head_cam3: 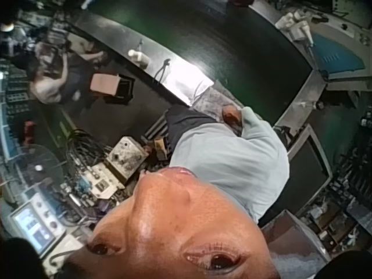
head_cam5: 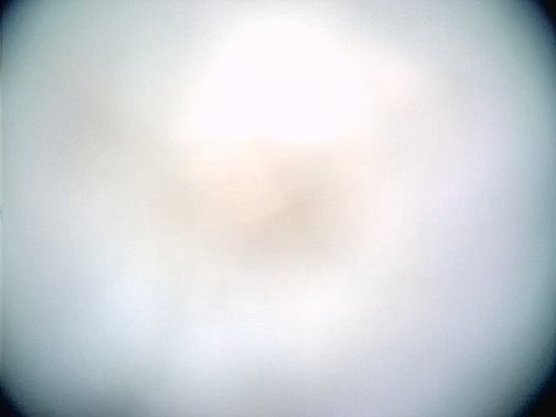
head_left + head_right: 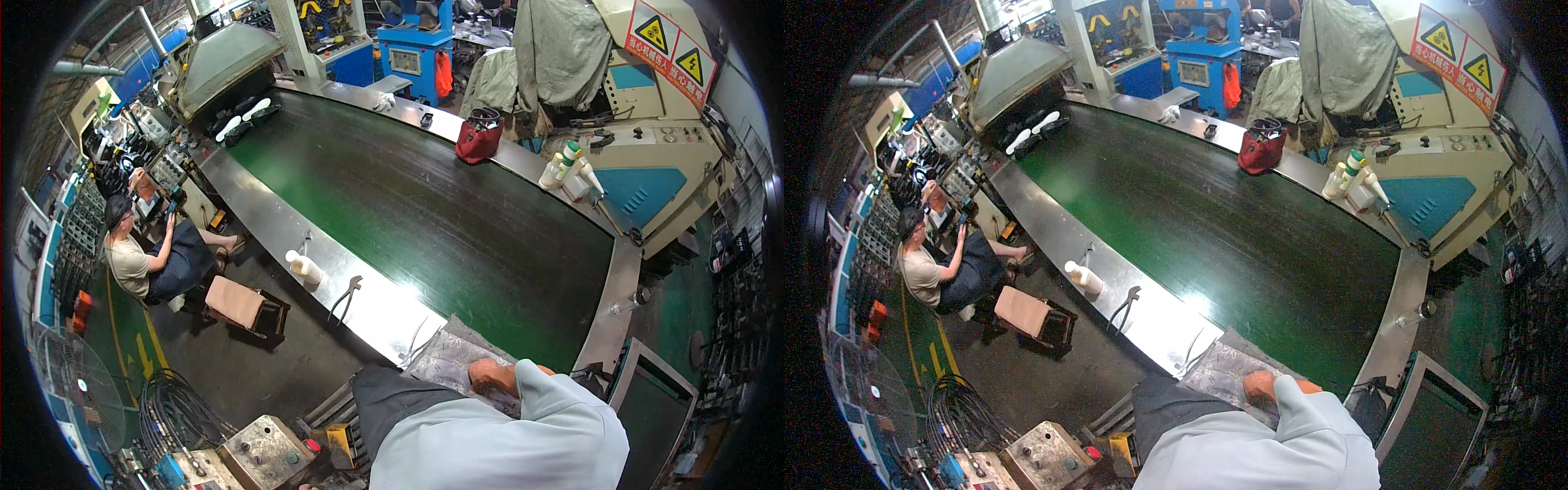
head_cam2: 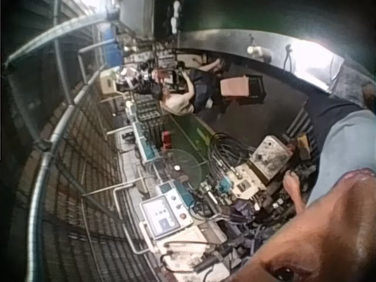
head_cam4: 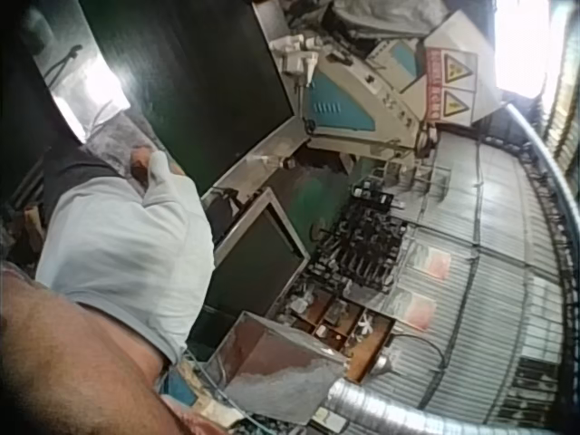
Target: The person operates a shoe lasting machine, picks up shoes on lasts from the conveyor belt, adjusts the uppers around the lasts by hand, and places them into the machine for shaping.
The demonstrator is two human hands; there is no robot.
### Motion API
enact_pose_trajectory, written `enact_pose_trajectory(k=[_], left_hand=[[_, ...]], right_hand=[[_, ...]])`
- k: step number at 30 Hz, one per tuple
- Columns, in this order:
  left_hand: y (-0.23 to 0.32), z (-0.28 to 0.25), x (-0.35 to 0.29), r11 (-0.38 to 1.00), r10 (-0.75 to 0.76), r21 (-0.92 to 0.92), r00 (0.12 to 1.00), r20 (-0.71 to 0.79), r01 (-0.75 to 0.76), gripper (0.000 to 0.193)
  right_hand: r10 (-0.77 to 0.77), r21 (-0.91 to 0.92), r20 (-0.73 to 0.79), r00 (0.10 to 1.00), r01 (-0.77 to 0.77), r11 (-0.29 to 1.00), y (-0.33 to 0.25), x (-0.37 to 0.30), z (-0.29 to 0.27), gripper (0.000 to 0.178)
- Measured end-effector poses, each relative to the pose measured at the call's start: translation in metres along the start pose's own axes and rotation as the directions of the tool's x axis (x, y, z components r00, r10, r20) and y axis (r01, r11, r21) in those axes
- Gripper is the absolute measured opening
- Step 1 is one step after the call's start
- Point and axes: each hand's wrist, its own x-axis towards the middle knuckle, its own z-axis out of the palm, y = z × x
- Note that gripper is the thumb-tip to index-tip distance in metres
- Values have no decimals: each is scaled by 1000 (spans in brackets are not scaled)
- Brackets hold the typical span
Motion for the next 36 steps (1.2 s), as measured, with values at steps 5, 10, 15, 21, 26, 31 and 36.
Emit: enact_pose_trajectory(k=[5,10,15,21,26,31,36], left_hand=[[-5,4,0,999,41,13,998,-44,-41,39],[-11,11,-2,998,65,21,997,-43,-64,39],[-152,157,44,884,434,337,838,-330,-325,39],[-177,196,67,753,593,574,710,-380,-322,38],[-122,144,44,967,241,131,953,-186,-219,38],[-44,41,9,991,125,53,987,-102,-120,38],[-27,24,3,995,93,33,993,-76,-90,38]], right_hand=[[70,18,-113,991,-68,998,-5,-2,8,35],[-12,27,-102,995,15,1000,7,8,14,36],[-27,33,-162,986,33,999,-9,-18,-6,34],[79,54,-100,992,-74,996,0,4,8,39],[67,45,-40,997,-66,997,-4,-19,-9,43],[34,53,-26,999,-32,998,-7,-17,-10,48],[26,29,-42,999,-25,999,-9,-23,-15,46]])
